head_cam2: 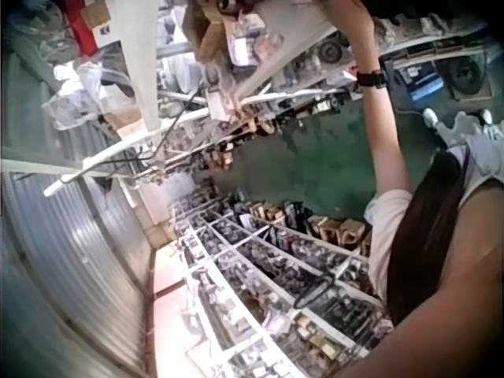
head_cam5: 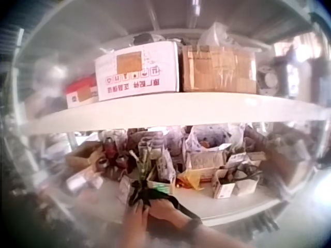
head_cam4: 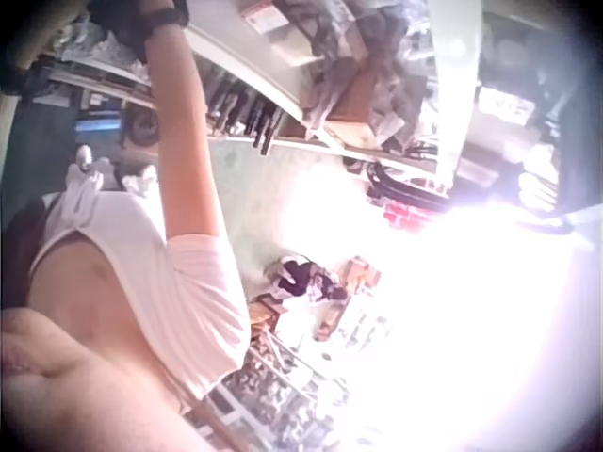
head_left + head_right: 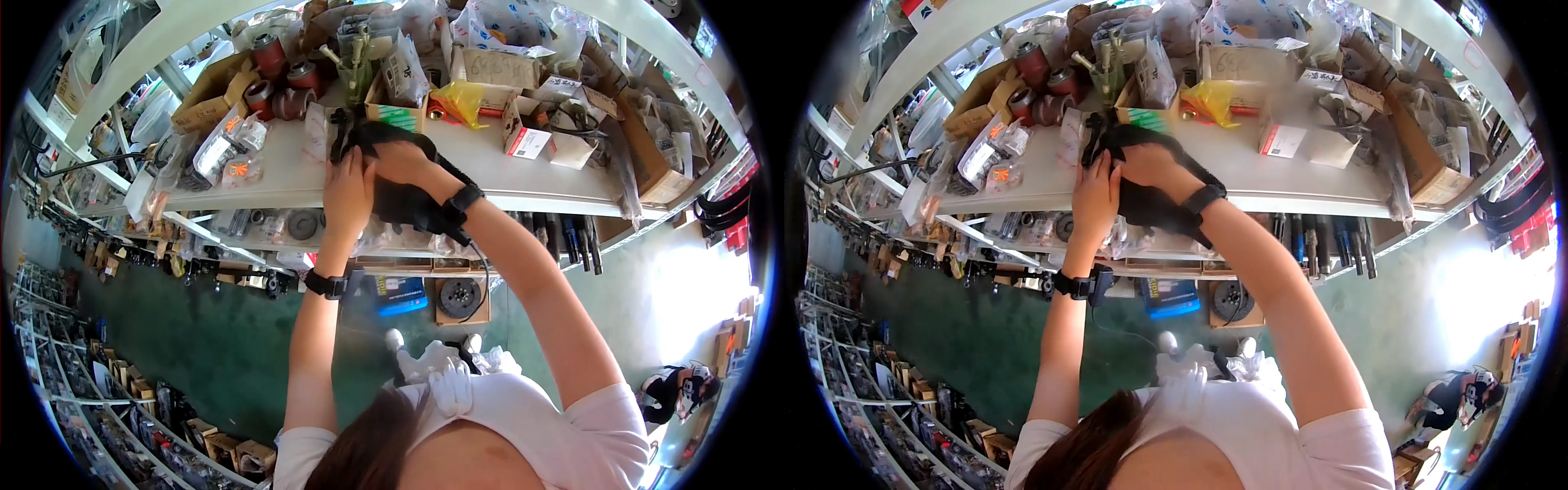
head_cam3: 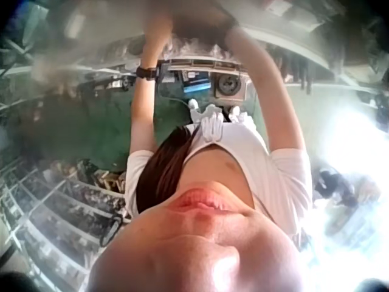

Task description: The person picks up various industrial components and tools from a shelf, places them into a black cloth, and then organizes items within plastic containers and boxes.

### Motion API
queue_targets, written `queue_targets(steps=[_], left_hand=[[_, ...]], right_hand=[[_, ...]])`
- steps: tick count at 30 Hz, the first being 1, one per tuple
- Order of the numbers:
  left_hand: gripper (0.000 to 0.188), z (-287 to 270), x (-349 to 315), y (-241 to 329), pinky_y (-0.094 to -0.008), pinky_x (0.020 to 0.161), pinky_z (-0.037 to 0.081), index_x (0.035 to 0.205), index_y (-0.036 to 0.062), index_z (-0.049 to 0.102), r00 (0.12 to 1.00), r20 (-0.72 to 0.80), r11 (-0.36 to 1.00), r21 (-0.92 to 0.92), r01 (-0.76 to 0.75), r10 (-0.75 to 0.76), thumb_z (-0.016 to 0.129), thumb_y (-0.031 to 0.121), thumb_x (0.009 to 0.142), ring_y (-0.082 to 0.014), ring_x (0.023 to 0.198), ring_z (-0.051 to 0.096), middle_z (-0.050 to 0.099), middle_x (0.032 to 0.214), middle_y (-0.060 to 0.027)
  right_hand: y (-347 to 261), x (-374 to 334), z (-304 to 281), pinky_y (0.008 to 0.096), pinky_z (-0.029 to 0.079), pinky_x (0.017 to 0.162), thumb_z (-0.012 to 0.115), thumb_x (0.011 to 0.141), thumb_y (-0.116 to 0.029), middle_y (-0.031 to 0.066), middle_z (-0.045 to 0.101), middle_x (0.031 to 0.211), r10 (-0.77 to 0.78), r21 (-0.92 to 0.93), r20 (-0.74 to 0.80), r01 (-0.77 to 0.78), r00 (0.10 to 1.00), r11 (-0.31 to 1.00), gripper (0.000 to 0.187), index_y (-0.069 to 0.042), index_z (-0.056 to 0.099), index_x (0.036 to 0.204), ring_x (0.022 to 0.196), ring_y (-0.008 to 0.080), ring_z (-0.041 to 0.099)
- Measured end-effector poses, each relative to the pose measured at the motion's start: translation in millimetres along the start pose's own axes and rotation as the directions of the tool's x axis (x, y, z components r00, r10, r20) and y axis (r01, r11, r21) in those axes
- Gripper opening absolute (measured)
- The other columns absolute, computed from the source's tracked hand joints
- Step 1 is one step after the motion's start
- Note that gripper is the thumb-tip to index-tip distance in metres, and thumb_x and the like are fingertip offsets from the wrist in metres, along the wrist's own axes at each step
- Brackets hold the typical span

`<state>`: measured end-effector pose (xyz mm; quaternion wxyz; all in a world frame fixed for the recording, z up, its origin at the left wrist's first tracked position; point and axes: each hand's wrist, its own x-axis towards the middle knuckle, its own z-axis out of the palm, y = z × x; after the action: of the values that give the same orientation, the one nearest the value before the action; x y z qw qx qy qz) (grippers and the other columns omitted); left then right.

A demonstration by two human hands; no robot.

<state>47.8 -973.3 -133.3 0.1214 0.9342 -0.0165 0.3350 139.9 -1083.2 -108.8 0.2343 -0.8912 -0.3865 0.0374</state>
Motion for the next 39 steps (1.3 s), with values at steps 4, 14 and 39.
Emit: queue_targets(steps=[4,14,39], left_hand=[[0.040,-1.7,-2.9,8.6,-0.0405,0.099,0.030,0.119,-0.0036,0.046,0.998,0.056,1.000,0.000,0.005,-0.005,0.036,0.025,0.092,-0.0338,0.105,0.048,0.051,0.116,-0.0198],[0.049,2.7,-31.2,59.7,-0.0432,0.091,0.037,0.117,-0.0087,0.043,0.991,-0.027,0.980,-0.148,-0.135,0.132,0.048,0.027,0.084,-0.0391,0.104,0.047,0.046,0.116,-0.0247],[0.038,-22.8,4.7,8.1,-0.0385,0.089,0.039,0.111,-0.0010,0.053,0.993,0.105,0.992,-0.114,-0.048,0.060,0.044,0.027,0.088,-0.0288,0.102,0.053,0.054,0.113,-0.0174]], right_hand=[[3.0,-8.1,6.9,0.0408,0.044,0.080,0.042,0.084,-0.032,0.0212,0.059,0.098,-0.019,-0.069,-0.034,0.017,0.999,0.997,0.038,-0.001,0.055,0.101,0.093,0.0348,0.056],[17.9,-80.5,-7.8,0.0407,0.045,0.077,0.051,0.076,-0.030,0.0192,0.060,0.091,-0.068,-0.089,-0.068,0.062,0.995,0.994,0.036,-0.001,0.054,0.098,0.088,0.0353,0.056],[-3.2,-38.8,3.5,0.0415,0.042,0.082,0.043,0.083,-0.033,0.0212,0.058,0.098,0.011,-0.049,-0.031,-0.012,0.999,0.999,0.037,0.000,0.054,0.098,0.095,0.0345,0.054]])
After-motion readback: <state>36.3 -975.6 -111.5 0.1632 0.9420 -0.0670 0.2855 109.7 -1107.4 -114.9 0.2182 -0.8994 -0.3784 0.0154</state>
